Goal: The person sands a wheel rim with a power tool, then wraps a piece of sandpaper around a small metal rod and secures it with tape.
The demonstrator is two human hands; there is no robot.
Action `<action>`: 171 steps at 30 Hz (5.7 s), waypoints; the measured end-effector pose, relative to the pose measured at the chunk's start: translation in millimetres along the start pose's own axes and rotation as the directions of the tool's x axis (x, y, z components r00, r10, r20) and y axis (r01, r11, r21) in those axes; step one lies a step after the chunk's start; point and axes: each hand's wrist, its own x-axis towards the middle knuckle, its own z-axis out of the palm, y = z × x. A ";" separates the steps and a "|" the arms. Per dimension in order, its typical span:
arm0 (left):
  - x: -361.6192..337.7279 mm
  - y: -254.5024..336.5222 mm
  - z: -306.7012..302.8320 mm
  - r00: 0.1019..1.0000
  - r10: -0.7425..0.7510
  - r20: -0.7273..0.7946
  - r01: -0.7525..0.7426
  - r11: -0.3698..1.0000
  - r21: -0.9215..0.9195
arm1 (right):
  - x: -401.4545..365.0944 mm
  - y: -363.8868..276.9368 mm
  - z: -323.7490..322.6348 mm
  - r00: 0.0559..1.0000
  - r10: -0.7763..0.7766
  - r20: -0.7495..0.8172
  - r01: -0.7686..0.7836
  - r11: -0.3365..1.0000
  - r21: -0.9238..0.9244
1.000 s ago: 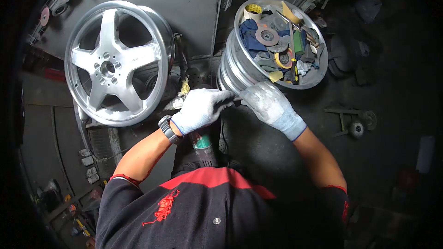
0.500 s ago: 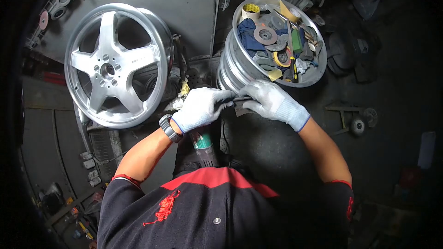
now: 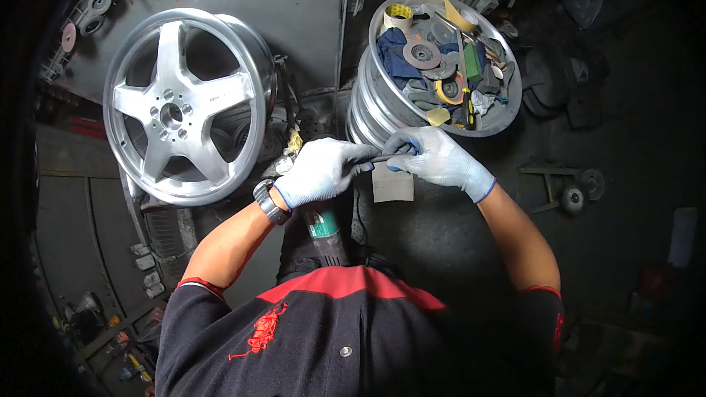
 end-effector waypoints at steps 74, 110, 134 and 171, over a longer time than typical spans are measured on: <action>10.4 -14.7 -10.8 0.983 0.053 0.177 -0.025 0.987 -0.158 | -8.5 -6.5 11.5 0.989 -0.098 -0.113 0.081 0.986 -0.145; -6.8 -11.0 -21.7 0.970 0.052 0.236 -0.041 0.998 -0.049 | -9.4 2.7 22.9 0.938 -0.073 -0.340 0.050 0.996 -0.074; -23.1 4.0 4.0 0.974 0.184 -0.133 -0.145 0.955 0.259 | -6.5 10.0 35.1 0.940 0.183 -0.288 0.013 0.824 0.566; -17.1 -8.6 3.4 0.991 0.123 -0.054 -0.118 0.989 0.087 | -1.7 5.3 46.5 0.928 0.260 -0.268 -0.100 0.865 0.491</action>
